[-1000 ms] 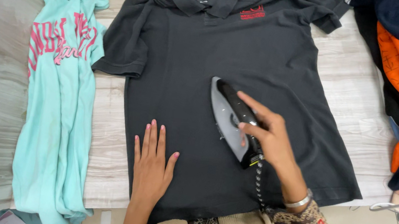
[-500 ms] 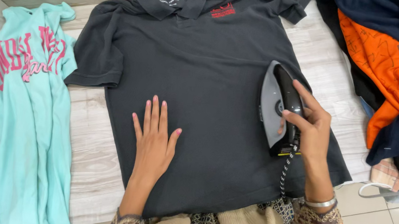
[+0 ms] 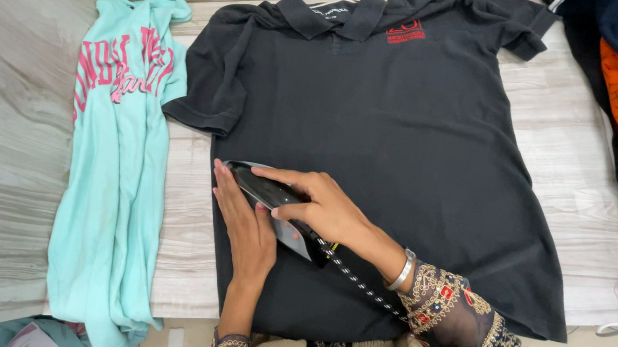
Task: The person irons a dark gray polo shirt on a flat surface, smoothing the fabric with one hand while moving the iron with the other. After finishing the first shirt, they place it aside and begin ironing a navy blue polo shirt in the same manner.
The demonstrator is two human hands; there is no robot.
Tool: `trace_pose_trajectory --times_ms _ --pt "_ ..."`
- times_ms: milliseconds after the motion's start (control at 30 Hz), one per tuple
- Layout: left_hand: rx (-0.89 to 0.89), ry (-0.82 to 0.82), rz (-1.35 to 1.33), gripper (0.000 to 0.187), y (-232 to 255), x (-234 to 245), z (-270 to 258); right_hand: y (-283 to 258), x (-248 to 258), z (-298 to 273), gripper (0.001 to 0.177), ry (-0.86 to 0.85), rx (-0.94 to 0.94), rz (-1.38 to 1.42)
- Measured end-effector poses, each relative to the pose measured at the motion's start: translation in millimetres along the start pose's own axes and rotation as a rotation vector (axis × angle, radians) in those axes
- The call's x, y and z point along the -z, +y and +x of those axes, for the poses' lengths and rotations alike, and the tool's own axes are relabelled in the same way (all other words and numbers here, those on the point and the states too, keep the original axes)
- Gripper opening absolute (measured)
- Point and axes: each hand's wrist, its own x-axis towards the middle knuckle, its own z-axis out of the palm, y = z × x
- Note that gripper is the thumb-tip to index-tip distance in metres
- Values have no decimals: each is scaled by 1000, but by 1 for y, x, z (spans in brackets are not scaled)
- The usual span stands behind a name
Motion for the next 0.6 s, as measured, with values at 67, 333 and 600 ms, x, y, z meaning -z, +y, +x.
trace_pose_trajectory --times_ms 67,333,600 --pt "-13 -38 32 72 1 -3 3 6 1 2 70 40 101 25" --pt "-75 -295 487 67 2 -12 8 54 95 -38 66 423 188 196" --pt "-139 -332 473 63 14 -28 4 64 146 -79 65 709 134 217"
